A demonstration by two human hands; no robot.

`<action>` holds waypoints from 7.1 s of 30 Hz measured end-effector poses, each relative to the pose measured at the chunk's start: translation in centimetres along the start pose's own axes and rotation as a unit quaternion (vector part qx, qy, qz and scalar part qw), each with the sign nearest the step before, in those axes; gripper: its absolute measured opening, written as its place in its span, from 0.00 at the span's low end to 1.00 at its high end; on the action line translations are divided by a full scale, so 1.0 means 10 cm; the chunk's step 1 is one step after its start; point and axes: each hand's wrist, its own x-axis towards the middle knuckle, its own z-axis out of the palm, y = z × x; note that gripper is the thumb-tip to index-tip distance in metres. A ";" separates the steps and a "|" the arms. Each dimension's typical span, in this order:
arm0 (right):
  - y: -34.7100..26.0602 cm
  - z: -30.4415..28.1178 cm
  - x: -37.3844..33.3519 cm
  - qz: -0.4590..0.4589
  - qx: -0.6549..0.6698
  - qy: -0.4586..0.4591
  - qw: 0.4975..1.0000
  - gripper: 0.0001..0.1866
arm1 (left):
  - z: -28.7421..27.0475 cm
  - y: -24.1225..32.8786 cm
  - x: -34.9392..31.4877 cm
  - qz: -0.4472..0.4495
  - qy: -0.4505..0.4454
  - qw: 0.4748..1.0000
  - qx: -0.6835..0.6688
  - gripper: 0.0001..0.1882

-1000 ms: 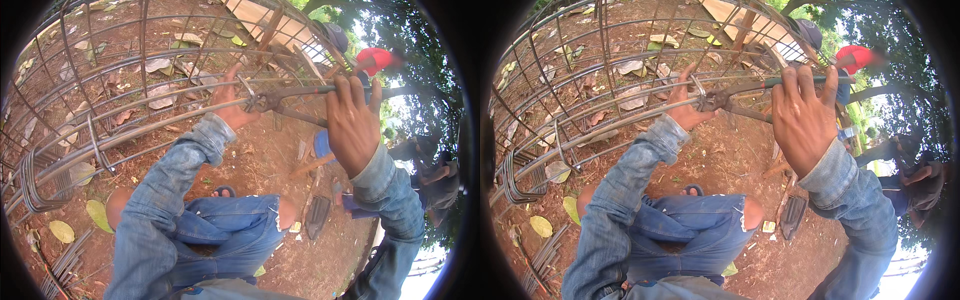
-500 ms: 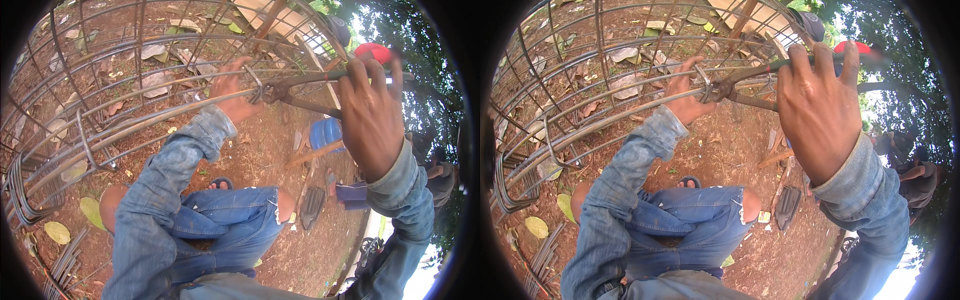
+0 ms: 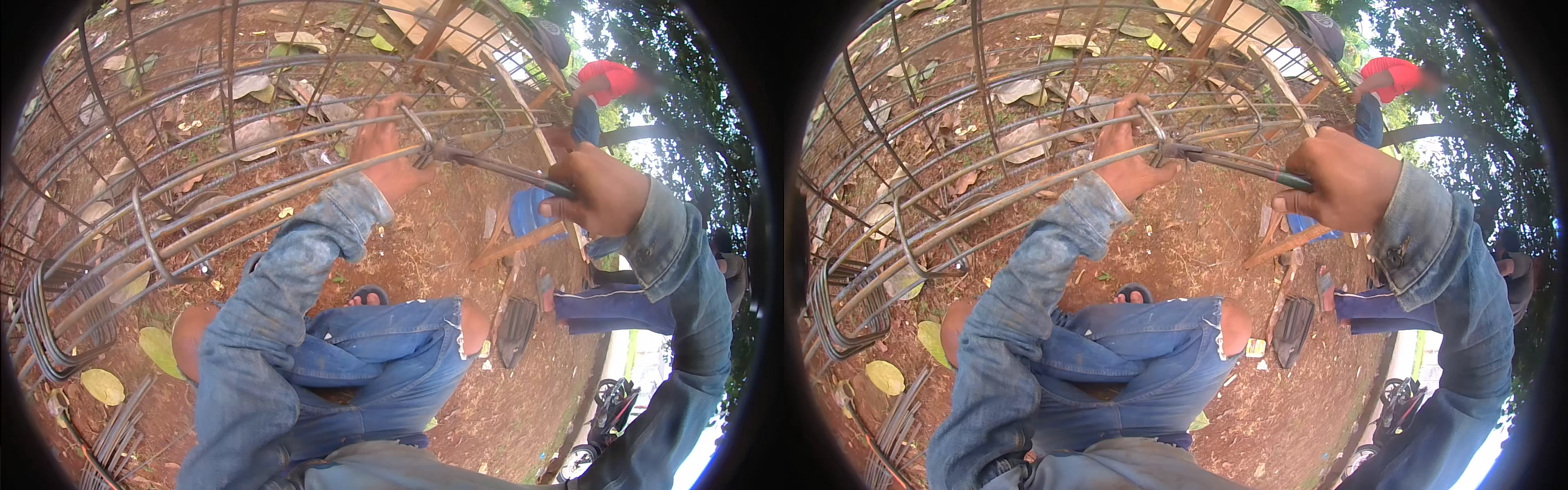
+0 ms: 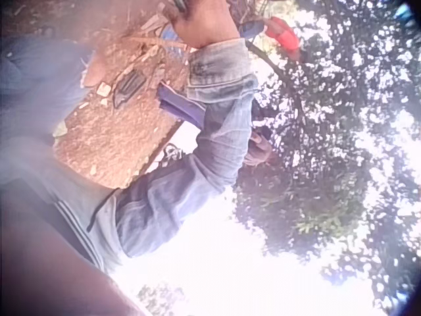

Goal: The person is assembling a metal structure by tying metal rods together using wire and pliers. They repeatedly bend wire, wrap it around rod intersections, and twist it to secure the connections.

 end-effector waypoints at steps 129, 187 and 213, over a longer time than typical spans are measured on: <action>-0.08 1.30 -0.48 0.136 -0.164 0.406 0.889 0.30 | 0.09 -0.07 -0.15 0.014 -0.018 0.997 0.067 0.58; -0.11 0.97 -0.55 0.087 -0.304 0.427 0.847 0.31 | 0.12 -0.18 -0.12 -0.001 0.017 0.996 0.083 0.49; 0.23 1.43 -0.37 0.026 0.728 -0.104 0.677 0.19 | 0.07 -0.19 -0.07 -0.005 0.006 0.992 0.123 0.59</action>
